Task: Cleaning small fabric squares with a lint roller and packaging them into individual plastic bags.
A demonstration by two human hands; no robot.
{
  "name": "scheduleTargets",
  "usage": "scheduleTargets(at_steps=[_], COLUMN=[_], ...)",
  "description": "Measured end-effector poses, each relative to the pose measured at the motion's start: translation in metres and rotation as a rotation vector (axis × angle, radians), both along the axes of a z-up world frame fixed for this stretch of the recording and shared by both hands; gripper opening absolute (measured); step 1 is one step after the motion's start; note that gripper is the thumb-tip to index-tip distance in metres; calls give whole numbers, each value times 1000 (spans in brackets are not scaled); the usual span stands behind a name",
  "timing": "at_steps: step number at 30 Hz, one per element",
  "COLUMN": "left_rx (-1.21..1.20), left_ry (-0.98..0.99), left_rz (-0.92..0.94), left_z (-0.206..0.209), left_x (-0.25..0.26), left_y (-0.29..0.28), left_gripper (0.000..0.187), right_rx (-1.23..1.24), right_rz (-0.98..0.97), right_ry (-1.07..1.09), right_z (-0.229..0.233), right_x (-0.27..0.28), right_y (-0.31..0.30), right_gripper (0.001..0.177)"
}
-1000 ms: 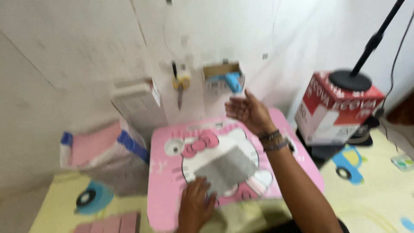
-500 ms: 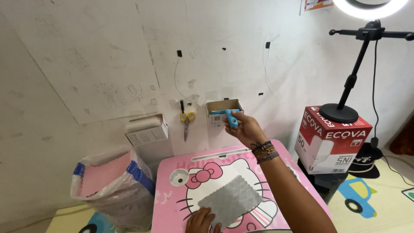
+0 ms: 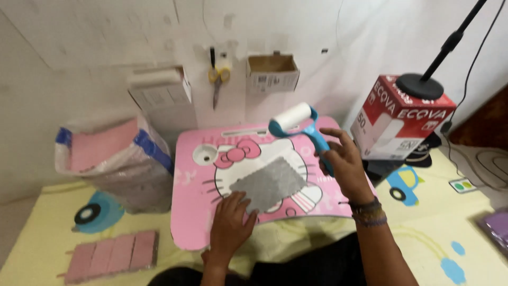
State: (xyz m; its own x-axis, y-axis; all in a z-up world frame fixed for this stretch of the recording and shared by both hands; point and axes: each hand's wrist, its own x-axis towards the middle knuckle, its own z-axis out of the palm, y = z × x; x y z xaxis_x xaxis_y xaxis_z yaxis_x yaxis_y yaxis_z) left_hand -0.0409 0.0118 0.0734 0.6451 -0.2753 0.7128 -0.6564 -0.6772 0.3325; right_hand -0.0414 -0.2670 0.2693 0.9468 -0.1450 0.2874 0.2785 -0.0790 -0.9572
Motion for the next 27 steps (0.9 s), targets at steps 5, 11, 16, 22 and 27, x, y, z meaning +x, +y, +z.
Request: scheduleTargets(at_steps=[5, 11, 16, 22, 27], left_rx=[-2, 60, 61, 67, 61], left_ry=[18, 37, 49, 117, 170], left_rz=[-25, 32, 41, 36, 14], left_z=[23, 14, 7, 10, 10], left_x=[-9, -7, -6, -6, -8], left_y=[1, 1, 2, 3, 4], left_gripper=[31, 33, 35, 34, 35], right_rx=[-356, -565, -751, -685, -650], right_rz=[-167, -179, -190, -185, -179], right_ry=[190, 341, 383, 265, 262], right_z=[-49, -84, -87, -107, -109], right_x=[-56, -61, -22, 32, 27], right_y=[6, 12, 27, 44, 46], right_gripper=[36, 36, 30, 31, 31])
